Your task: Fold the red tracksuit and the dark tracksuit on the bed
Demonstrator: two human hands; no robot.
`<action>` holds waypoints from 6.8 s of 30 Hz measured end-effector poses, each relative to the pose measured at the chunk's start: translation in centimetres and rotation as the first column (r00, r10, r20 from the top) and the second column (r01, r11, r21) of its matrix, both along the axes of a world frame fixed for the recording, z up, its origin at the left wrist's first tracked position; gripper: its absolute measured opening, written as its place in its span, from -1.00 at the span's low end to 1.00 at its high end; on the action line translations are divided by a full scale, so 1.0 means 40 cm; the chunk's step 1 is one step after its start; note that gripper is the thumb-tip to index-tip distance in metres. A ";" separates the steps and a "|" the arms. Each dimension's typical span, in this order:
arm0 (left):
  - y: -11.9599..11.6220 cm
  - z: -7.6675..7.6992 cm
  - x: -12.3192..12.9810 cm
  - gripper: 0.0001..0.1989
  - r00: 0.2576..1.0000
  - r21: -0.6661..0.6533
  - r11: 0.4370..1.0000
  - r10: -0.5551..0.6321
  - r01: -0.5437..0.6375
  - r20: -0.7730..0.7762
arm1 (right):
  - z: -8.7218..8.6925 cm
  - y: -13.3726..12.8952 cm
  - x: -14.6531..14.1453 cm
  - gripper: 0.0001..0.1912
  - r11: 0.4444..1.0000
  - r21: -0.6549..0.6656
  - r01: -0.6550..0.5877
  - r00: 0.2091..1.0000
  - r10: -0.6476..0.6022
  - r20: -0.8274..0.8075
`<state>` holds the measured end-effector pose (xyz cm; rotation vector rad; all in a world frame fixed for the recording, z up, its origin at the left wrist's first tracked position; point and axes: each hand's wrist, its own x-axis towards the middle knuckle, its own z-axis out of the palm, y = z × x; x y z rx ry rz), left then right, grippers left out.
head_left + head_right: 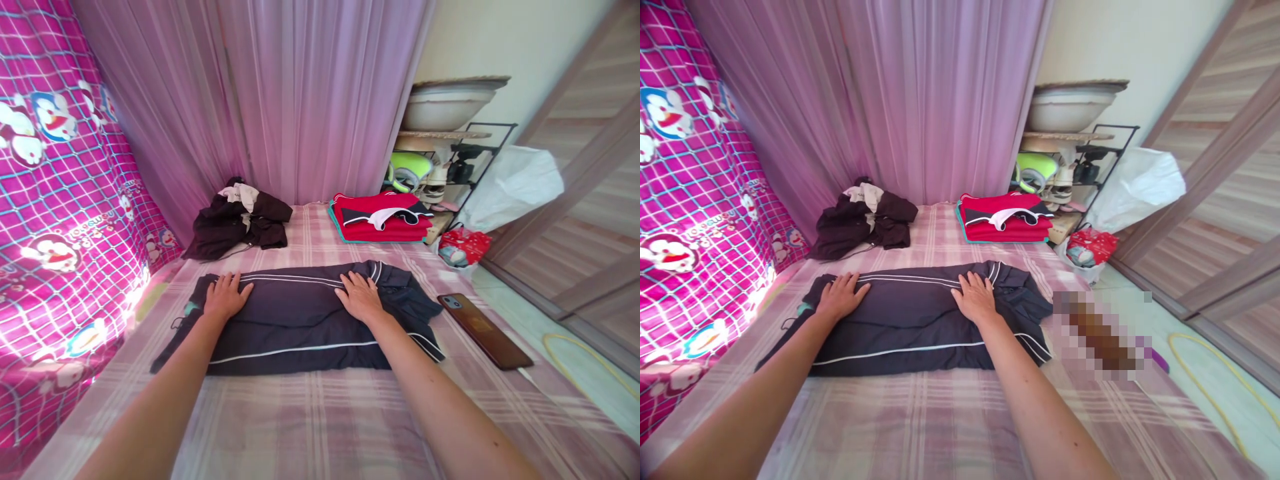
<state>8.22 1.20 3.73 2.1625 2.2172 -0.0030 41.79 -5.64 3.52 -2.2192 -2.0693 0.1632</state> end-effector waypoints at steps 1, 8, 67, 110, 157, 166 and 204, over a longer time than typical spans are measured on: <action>0.000 0.001 0.002 -0.24 1.000 -0.001 1.000 0.005 -0.005 0.002 | 0.012 0.006 -0.015 -0.40 1.000 0.012 -0.005 1.000 0.006 -0.018; 0.005 -0.004 -0.001 -0.24 1.000 0.015 1.000 0.008 -0.008 -0.003 | 0.033 0.088 -0.035 -0.39 0.992 0.050 -0.113 0.992 0.115 -0.053; 0.008 -0.012 -0.006 -0.22 1.000 0.075 0.997 0.013 -0.015 0.025 | 0.069 0.050 0.294 -0.68 0.934 0.196 -0.300 0.954 0.294 0.057; 0.007 -0.008 -0.002 -0.24 1.000 0.060 0.998 0.015 -0.016 0.015 | 0.048 0.120 0.157 -0.33 0.987 -0.160 -0.029 0.999 0.036 0.036; 0.011 -0.024 -0.010 -0.21 0.997 0.104 0.995 -0.005 -0.002 0.073 | -0.010 -0.008 -0.003 -0.39 0.993 0.029 -0.112 0.990 0.114 -0.087; 0.005 -0.016 -0.005 -0.22 0.998 0.086 0.996 0.002 -0.008 0.067 | -0.013 -0.005 -0.003 -0.40 0.994 0.028 -0.104 0.990 0.106 -0.089; 0.005 -0.018 -0.004 -0.27 0.999 0.091 0.996 0.011 -0.014 0.037 | -0.035 -0.002 0.014 -0.44 0.988 0.084 -0.128 0.984 0.137 -0.114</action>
